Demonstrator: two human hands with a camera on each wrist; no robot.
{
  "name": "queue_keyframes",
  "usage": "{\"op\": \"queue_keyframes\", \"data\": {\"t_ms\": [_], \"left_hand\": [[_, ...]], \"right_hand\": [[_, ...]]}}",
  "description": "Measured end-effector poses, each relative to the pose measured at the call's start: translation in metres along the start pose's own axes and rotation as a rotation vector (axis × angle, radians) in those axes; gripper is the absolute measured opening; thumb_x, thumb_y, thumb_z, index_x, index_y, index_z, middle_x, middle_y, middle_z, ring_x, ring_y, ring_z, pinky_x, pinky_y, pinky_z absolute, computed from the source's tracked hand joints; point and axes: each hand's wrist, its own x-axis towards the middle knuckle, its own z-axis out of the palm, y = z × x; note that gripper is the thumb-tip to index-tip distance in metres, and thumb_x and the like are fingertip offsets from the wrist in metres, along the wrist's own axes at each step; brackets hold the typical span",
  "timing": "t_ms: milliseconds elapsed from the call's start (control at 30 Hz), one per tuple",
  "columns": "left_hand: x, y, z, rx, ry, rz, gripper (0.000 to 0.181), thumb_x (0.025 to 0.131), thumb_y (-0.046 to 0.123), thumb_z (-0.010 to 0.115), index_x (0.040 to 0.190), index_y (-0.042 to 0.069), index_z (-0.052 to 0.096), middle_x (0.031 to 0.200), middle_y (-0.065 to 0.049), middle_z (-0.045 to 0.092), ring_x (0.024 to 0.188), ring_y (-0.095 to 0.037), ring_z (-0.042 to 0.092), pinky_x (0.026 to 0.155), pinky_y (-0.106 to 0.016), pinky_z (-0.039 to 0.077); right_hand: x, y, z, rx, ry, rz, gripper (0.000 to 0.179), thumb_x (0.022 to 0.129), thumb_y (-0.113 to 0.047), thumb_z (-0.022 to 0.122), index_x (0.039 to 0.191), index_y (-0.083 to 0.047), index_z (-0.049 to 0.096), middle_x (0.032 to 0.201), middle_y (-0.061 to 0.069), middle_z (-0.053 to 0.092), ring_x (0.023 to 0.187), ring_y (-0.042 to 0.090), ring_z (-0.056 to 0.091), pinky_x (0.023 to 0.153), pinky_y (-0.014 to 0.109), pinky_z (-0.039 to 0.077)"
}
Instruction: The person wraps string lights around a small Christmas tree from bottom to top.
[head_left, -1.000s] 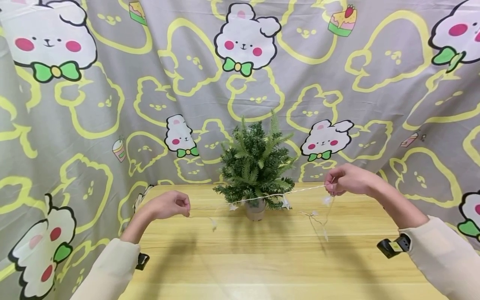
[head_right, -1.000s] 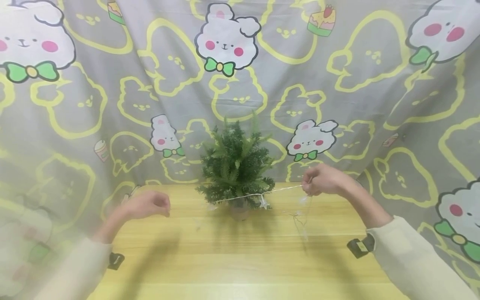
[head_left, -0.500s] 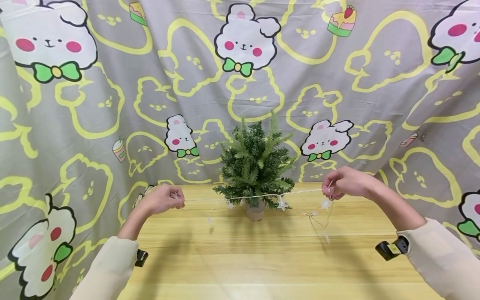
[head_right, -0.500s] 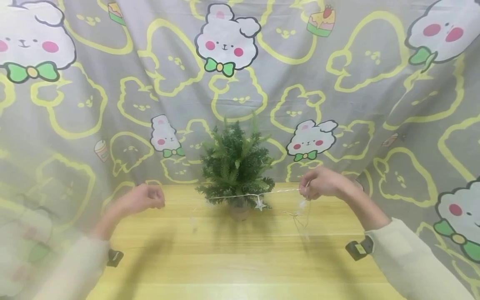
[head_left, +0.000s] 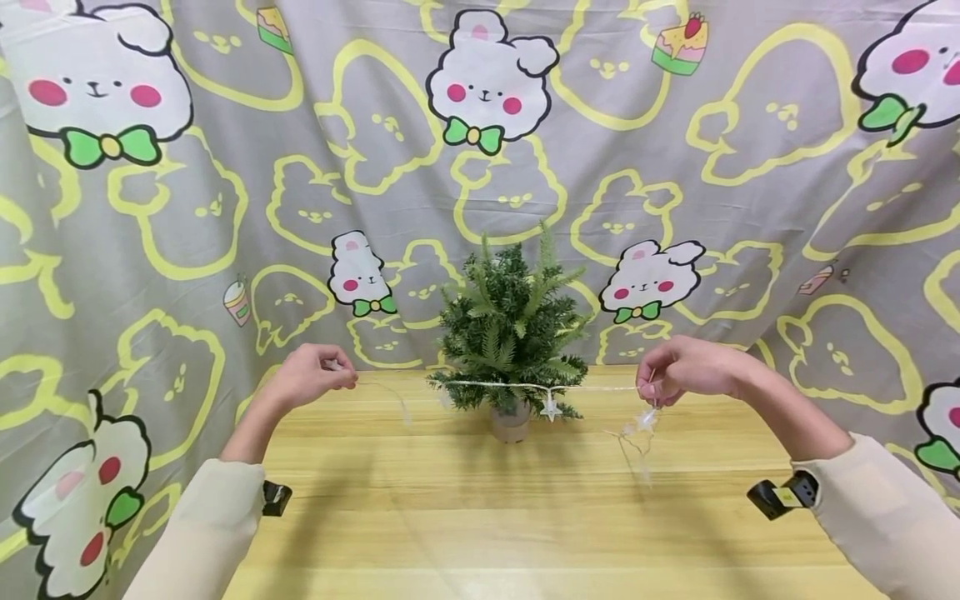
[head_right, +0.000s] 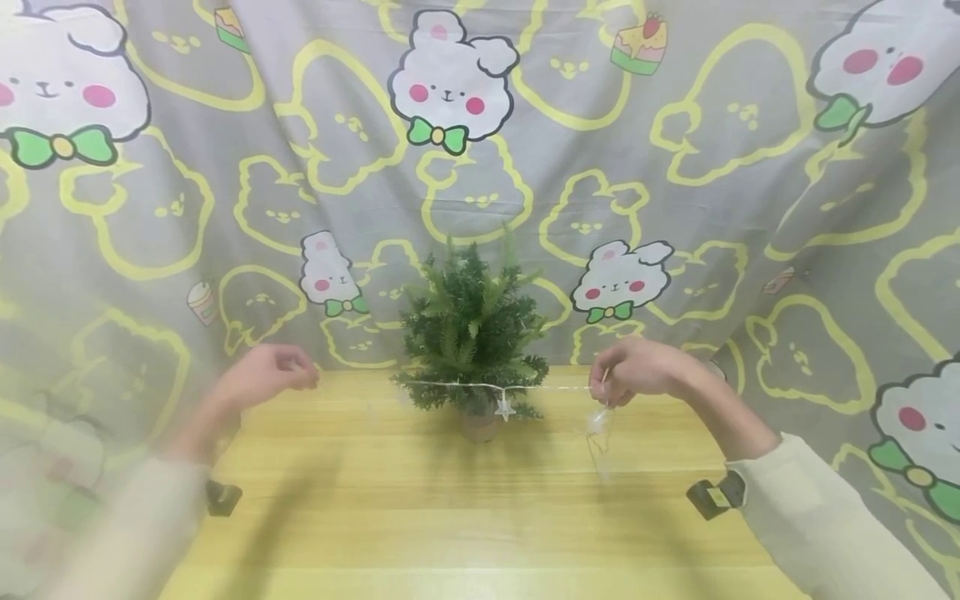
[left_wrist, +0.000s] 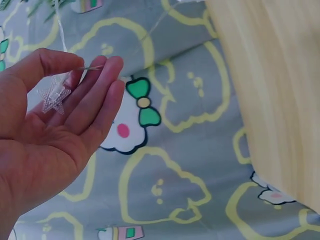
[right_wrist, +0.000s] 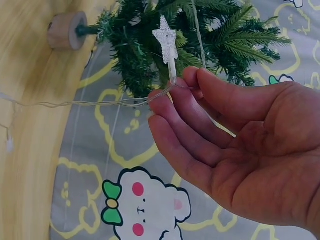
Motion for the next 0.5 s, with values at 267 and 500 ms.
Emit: {"op": "queue_keyframes", "data": {"t_ms": [267, 500], "left_hand": [[0.005, 0.023, -0.013, -0.014, 0.112, -0.02, 0.014, 0.094, 0.022, 0.065, 0.099, 0.009, 0.07, 0.095, -0.008, 0.074, 0.089, -0.023, 0.068, 0.075, -0.033, 0.05], [0.013, 0.047, -0.025, 0.039, 0.284, -0.035, 0.016, 0.091, 0.024, 0.062, 0.1, 0.012, 0.069, 0.103, -0.015, 0.075, 0.09, -0.027, 0.066, 0.068, -0.031, 0.047]], "right_hand": [[-0.006, -0.007, -0.007, -0.011, 0.088, 0.013, 0.008, 0.092, -0.002, 0.058, 0.095, 0.0, 0.066, 0.091, 0.006, 0.065, 0.085, 0.02, 0.063, 0.083, 0.035, 0.056], [-0.009, -0.008, -0.011, -0.021, 0.168, 0.004, 0.01, 0.096, -0.007, 0.061, 0.1, 0.001, 0.066, 0.096, 0.008, 0.067, 0.088, 0.02, 0.065, 0.083, 0.033, 0.057]]}}
